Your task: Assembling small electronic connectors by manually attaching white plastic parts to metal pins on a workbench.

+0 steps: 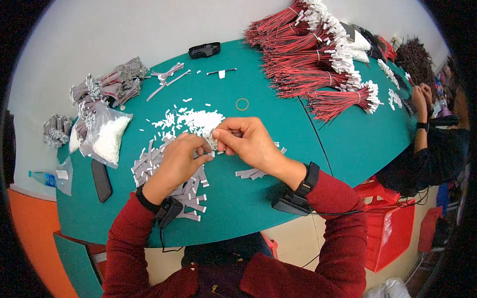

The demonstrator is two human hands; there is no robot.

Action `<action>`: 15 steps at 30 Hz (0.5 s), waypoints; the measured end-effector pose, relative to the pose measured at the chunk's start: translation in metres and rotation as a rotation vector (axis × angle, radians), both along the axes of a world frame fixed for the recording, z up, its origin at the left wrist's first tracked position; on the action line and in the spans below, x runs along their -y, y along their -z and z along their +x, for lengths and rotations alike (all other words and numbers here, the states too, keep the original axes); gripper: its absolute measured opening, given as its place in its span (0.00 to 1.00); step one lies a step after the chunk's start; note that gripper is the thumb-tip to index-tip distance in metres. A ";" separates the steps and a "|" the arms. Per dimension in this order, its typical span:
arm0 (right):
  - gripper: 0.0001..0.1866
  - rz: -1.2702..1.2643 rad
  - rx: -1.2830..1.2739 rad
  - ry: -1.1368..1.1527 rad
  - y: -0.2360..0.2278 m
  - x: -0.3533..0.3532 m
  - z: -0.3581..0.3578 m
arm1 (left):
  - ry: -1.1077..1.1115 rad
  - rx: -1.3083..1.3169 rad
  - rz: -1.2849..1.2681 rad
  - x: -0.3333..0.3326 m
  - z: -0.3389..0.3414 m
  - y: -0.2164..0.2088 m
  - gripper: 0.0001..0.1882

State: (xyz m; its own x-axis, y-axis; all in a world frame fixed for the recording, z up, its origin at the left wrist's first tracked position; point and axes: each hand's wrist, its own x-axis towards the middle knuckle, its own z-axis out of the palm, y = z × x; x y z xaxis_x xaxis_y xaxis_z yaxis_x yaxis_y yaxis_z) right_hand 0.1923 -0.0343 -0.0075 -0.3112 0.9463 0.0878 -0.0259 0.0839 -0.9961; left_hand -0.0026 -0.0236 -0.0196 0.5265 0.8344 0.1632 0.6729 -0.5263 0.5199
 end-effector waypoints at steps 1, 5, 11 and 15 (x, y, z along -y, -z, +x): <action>0.09 -0.002 0.001 -0.006 0.000 0.000 0.000 | -0.009 0.000 0.011 0.000 0.001 0.001 0.08; 0.09 -0.001 0.002 -0.007 -0.001 0.001 -0.001 | -0.028 0.007 0.027 0.000 0.001 0.003 0.08; 0.09 -0.003 -0.019 -0.013 0.000 0.001 -0.001 | 0.013 0.044 0.084 -0.004 -0.002 0.008 0.06; 0.09 -0.001 -0.019 -0.007 0.001 0.001 0.000 | -0.017 0.081 0.059 -0.008 -0.004 0.011 0.05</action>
